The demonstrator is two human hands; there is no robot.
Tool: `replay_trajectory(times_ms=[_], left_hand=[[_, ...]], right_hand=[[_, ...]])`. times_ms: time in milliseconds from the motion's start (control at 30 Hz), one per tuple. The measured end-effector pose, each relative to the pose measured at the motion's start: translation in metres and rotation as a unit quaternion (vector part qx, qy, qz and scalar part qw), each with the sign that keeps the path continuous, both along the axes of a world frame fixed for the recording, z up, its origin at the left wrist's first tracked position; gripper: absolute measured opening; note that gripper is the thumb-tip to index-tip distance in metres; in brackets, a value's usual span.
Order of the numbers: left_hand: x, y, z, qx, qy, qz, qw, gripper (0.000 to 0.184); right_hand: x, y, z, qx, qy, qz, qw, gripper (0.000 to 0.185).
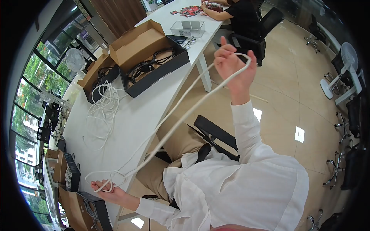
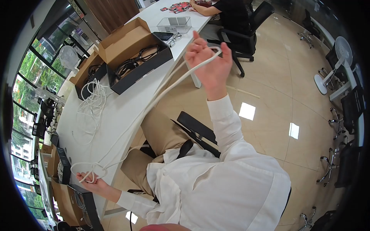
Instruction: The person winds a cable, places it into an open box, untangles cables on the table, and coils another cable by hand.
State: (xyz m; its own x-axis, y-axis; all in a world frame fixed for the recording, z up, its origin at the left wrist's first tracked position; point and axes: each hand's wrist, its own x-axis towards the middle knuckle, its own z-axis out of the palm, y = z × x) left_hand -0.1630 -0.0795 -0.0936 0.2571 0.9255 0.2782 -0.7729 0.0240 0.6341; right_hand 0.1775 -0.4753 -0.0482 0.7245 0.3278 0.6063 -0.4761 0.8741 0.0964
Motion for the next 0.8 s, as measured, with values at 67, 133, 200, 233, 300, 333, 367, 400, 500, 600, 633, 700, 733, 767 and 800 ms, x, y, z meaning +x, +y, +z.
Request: replay_trajectory(times_ms=[67,133,200,233,300,333,367,400,500,600,633,700,733,767,800], left_hand=[[-0.004,0.009,-0.005,-0.007,-0.024,-0.025,0.999,0.014],[-0.010,0.017,-0.009,-0.024,-0.037,-0.030,0.999,0.014],[-0.018,0.026,-0.014,-0.050,-0.040,-0.010,0.998,0.014],[-0.028,0.036,-0.020,-0.064,-0.040,0.003,0.997,0.013],[-0.051,0.062,-0.037,-0.092,-0.040,0.035,0.994,0.012],[-0.057,0.074,-0.044,-0.081,-0.062,-0.009,0.995,0.011],[-0.066,0.084,-0.053,-0.070,-0.085,-0.047,0.993,0.010],[-0.079,0.084,-0.060,-0.059,-0.106,-0.080,0.989,0.010],[-0.090,0.074,-0.057,-0.121,-0.093,-0.045,0.987,0.009],[-0.089,0.061,-0.054,-0.121,-0.083,0.012,0.989,0.006],[-0.078,0.040,-0.033,-0.161,-0.045,0.093,0.982,0.008],[-0.080,0.040,-0.041,-0.130,-0.043,0.037,0.990,0.010],[-0.074,0.032,-0.031,-0.149,-0.067,0.015,0.986,0.010],[-0.073,0.032,-0.034,-0.134,-0.083,-0.011,0.987,0.012],[-0.072,0.032,-0.038,-0.120,-0.099,-0.043,0.987,0.014]], right_hand=[[-0.003,-0.011,0.003,0.008,-0.028,-0.037,0.999,0.085],[-0.001,-0.026,0.006,0.014,-0.048,-0.069,0.996,0.087],[-0.004,-0.039,0.011,0.017,-0.051,-0.106,0.993,0.083],[0.000,-0.047,0.009,0.031,-0.035,-0.118,0.992,0.078],[0.015,-0.065,-0.002,0.057,-0.002,-0.136,0.989,0.070],[0.023,-0.074,-0.009,0.047,0.011,-0.128,0.991,0.069],[0.032,-0.080,-0.017,0.036,0.026,-0.116,0.992,0.068],[0.040,-0.079,-0.020,0.023,0.041,-0.100,0.994,0.066],[0.027,-0.050,-0.012,0.048,-0.051,-0.002,0.998,0.058],[0.034,-0.031,-0.031,0.033,-0.214,0.018,0.976,0.061],[0.038,-0.021,-0.038,0.023,-0.268,0.048,0.962,0.066],[0.044,0.013,-0.031,-0.097,-0.501,0.108,0.853,0.057],[0.036,0.023,-0.032,-0.230,-0.516,0.093,0.820,0.053],[0.025,0.027,-0.034,-0.360,-0.526,0.070,0.767,0.050],[0.021,0.034,-0.033,-0.485,-0.528,0.039,0.696,0.047]])
